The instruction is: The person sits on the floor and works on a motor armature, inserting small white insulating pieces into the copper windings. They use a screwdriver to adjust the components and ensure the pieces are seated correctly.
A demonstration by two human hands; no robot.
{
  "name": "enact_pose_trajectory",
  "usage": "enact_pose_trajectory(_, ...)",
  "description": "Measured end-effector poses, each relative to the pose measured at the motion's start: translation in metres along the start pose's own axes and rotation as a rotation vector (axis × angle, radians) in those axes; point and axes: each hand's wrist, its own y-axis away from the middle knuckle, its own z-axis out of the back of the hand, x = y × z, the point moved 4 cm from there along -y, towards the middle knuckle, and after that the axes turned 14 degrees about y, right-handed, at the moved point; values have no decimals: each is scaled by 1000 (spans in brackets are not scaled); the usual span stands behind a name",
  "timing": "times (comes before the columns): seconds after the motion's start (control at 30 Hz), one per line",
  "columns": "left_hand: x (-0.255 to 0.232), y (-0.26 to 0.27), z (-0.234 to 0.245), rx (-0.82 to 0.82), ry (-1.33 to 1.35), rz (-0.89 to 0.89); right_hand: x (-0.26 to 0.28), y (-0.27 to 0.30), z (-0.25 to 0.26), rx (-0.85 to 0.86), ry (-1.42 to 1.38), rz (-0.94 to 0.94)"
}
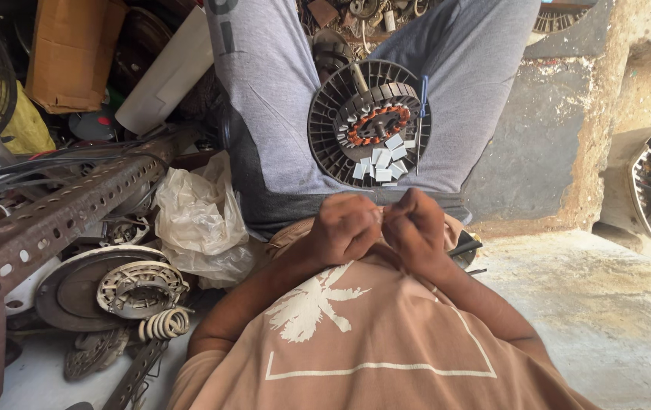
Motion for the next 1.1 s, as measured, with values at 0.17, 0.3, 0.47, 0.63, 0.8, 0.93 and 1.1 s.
enact_pose_trajectory(0.17,7,2,6,-6,197,78,29,-10,2,142,507,397)
enact_pose_trajectory(0.3,14,6,2,-36,318,295,25,-17,1,91,411,402)
enact_pose_trajectory(0.47,26,11,-5,-113,1000,620,37,-31,-1,167,497,713)
enact_pose_trajectory(0.63,29,-3,4,-43,758,415,43,-47,0,171,484,681)
enact_pose_trajectory(0.8,36,-14,19,-20,430,330,55,-77,8,228,531,751)
enact_pose_trajectory(0.93,47,-19,25,-23,611,446,65,-90,13,184,649,699)
enact_pose_trajectory(1.1,38,-48,49,14,62,208,50,-99,20,-29,639,723)
